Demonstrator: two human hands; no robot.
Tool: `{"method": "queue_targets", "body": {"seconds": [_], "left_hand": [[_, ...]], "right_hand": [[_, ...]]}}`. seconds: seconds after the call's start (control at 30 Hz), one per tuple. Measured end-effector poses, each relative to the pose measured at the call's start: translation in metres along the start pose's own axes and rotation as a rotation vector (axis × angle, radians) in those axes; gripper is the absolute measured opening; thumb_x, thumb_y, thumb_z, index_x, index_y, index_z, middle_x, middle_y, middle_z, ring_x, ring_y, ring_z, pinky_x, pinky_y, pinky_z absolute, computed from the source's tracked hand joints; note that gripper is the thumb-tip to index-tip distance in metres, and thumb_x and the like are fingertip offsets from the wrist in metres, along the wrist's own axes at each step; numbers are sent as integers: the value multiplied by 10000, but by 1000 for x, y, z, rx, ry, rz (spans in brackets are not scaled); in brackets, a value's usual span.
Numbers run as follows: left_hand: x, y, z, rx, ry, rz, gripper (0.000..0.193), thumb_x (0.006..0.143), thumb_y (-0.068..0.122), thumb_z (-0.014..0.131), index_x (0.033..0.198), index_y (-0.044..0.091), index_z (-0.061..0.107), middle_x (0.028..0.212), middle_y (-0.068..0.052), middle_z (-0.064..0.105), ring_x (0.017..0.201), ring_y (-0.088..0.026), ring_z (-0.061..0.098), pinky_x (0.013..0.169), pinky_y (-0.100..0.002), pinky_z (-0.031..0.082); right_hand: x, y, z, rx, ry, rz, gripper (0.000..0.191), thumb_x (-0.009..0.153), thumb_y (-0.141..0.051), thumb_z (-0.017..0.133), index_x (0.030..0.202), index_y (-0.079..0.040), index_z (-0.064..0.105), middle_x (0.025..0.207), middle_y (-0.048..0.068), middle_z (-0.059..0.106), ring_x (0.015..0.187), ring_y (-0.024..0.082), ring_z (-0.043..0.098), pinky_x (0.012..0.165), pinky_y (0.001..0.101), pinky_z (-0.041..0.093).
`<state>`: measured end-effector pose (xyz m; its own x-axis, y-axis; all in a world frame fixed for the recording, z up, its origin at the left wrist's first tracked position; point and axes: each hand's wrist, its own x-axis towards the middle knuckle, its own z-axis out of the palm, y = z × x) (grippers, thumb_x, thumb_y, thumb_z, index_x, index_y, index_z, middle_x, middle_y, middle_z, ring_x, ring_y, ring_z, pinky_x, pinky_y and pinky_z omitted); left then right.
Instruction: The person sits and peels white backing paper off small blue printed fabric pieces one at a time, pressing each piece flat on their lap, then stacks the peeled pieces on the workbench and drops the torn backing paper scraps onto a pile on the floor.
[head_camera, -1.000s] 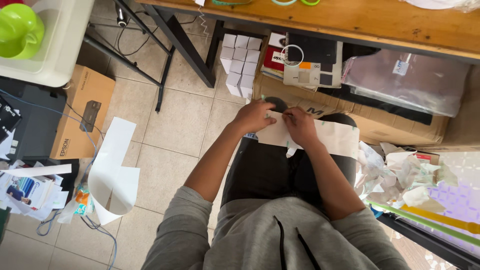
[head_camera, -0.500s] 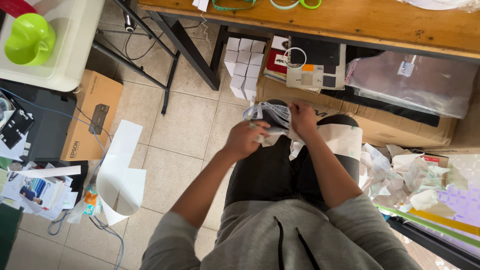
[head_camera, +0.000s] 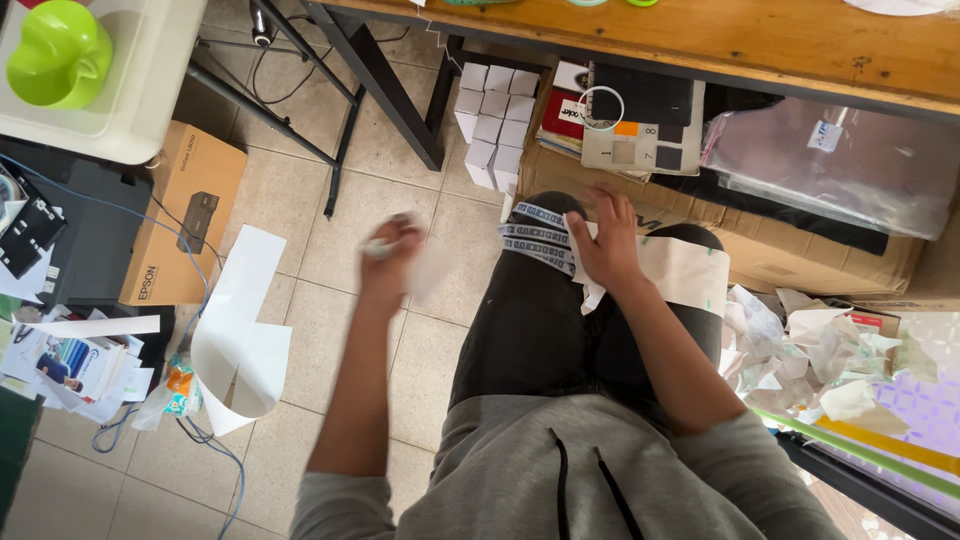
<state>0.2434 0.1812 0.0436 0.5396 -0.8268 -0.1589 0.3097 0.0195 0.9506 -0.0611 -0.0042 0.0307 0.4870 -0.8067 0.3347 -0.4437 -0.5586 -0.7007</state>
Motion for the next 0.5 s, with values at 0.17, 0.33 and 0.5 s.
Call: {"method": "queue_targets", "body": {"seconds": [0.17, 0.33, 0.5], "left_hand": [[-14, -52, 132, -301, -235, 60, 287, 1052, 213, 690, 1184, 88, 469, 996, -95, 642, 893, -193, 640, 785, -353, 579], [-32, -49, 200, 795, -429, 647, 622, 965, 672, 450, 1279, 135, 452, 1242, -120, 554, 1201, -292, 560, 1034, -525, 427], [-51, -12, 240, 1182, -740, 941, 870, 779, 767, 549, 1402, 170, 438, 1496, -240, 430, 1348, -439, 419, 1093, -654, 344]], "right_hand": [[-53, -48, 10, 879, -355, 242, 622, 1049, -356, 542, 1557, -77, 317, 1539, 116, 437, 1409, 277, 432, 1161, 413, 367], [-90, -21, 2, 1381, -203, 692, 511, 931, -308, 547, 1378, -78, 449, 1423, 108, 531, 1246, 237, 524, 1031, 403, 426], [-140, 78, -71, -51, -205, 283, 390, 718, -185, 645, 1076, -34, 656, 1241, 148, 668, 980, 257, 670, 812, 387, 539]]}}
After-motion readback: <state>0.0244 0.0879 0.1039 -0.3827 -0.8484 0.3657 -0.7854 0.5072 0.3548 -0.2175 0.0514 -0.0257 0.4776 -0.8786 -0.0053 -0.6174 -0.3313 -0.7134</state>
